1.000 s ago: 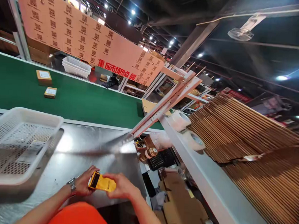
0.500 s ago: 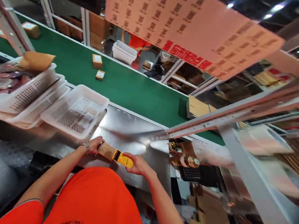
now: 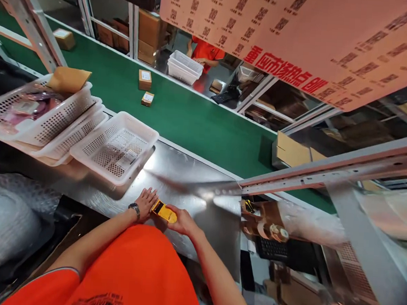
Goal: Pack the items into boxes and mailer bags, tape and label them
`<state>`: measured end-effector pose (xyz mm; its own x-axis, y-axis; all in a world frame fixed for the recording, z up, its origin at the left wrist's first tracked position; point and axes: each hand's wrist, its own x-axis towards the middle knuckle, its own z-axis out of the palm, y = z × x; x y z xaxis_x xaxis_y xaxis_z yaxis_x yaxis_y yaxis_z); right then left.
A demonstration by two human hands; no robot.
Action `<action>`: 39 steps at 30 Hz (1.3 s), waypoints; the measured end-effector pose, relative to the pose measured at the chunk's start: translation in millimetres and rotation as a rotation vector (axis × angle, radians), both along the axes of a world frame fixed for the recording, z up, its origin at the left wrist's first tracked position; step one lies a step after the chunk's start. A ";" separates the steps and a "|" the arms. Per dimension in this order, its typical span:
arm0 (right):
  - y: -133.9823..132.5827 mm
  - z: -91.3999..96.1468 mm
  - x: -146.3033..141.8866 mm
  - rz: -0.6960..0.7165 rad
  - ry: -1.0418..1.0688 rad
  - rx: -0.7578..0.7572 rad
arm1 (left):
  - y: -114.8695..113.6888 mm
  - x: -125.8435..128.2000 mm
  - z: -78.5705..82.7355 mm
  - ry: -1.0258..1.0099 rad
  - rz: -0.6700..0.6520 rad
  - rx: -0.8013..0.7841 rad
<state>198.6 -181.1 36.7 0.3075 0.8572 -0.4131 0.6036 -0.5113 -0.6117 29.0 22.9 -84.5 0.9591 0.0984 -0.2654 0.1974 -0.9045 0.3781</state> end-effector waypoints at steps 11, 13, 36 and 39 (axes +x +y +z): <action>18.7 33.5 6.0 0.038 -0.073 -0.212 | 3.5 6.2 -11.6 0.032 0.000 0.000; 19.2 28.6 10.0 -0.009 -0.079 -0.255 | 3.9 5.8 -10.9 0.023 0.017 0.013; 34.5 -135.8 -36.4 -0.648 -0.039 0.310 | -4.3 20.9 9.9 0.019 0.208 0.104; 61.7 -159.3 -58.7 -0.624 0.072 0.335 | -4.2 23.2 20.8 0.040 0.222 0.007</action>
<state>139.9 -119.4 -122.6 0.7643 0.6144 -0.1960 0.2117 -0.5261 -0.8237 52.2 18.7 -63.6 0.9024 0.3083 -0.3010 0.4069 -0.8397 0.3597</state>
